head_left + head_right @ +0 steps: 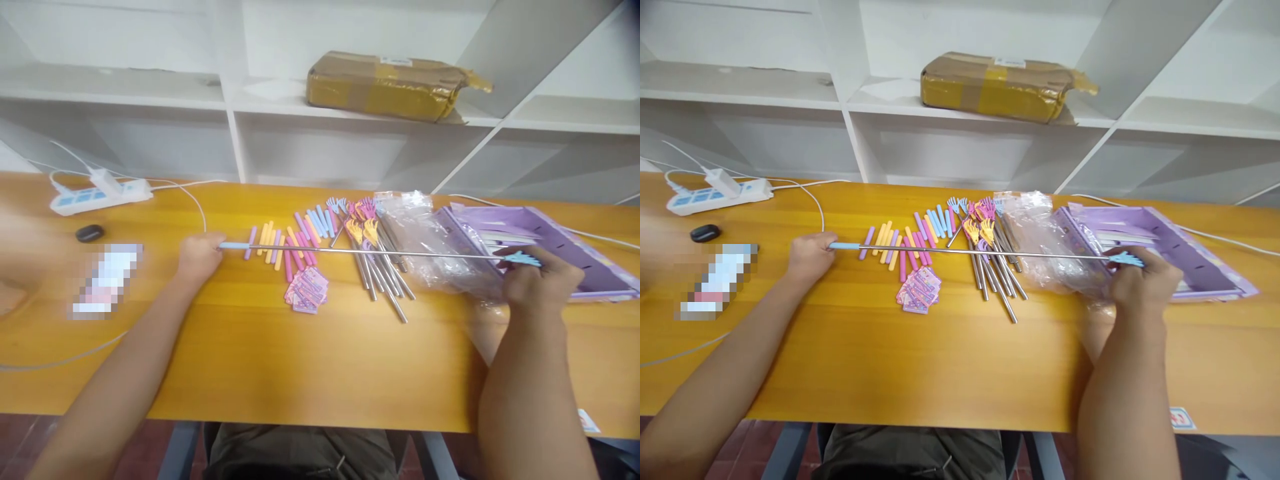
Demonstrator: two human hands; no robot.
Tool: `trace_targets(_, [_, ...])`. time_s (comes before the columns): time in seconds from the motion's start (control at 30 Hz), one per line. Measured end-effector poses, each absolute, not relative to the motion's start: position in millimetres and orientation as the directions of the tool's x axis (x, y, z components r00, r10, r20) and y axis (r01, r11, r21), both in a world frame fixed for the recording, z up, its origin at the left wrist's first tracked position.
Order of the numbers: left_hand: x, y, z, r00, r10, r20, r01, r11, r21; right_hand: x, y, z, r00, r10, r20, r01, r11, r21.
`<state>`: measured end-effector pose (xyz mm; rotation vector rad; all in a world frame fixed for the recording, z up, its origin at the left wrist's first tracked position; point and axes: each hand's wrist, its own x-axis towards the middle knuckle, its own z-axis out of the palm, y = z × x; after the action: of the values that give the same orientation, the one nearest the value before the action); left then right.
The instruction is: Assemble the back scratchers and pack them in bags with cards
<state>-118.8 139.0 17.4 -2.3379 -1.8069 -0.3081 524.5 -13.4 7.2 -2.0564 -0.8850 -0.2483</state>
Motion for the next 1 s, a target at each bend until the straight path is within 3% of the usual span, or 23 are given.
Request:
trace_targets(0.17, [-115, 135, 12, 0.222, 0.923, 0.314, 0.951, -0.277, 0.14, 520, -5, 21, 0.811, 0.368, 0.454, 0.557, -0.722, -0.411])
trace_targets(0.3, [-108, 133, 8, 0.242, 0.912, 0.331, 0.934, -0.311, 0.174, 516, -1, 28, 0.857, 0.31, 0.411, 0.456, -0.827, -0.328])
trace_targets(0.5, [-107, 133, 7, 0.249, 0.903, 0.349, 0.918, -0.335, 0.212, 502, 2, 30, 0.865, 0.348, 0.361, 0.456, -0.847, -0.274])
trace_targets(0.83, [-121, 133, 7, 0.224, 0.882, 0.414, 0.87, -0.373, 0.323, 487, 1, 33, 0.775, 0.539, 0.331, 0.613, -0.769, -0.181])
trace_targets(1.0, [-103, 127, 11, 0.255, 0.883, 0.393, 0.833, -0.407, 0.374, 444, 11, 50, 0.723, 0.644, 0.25, 0.656, -0.754, 0.044])
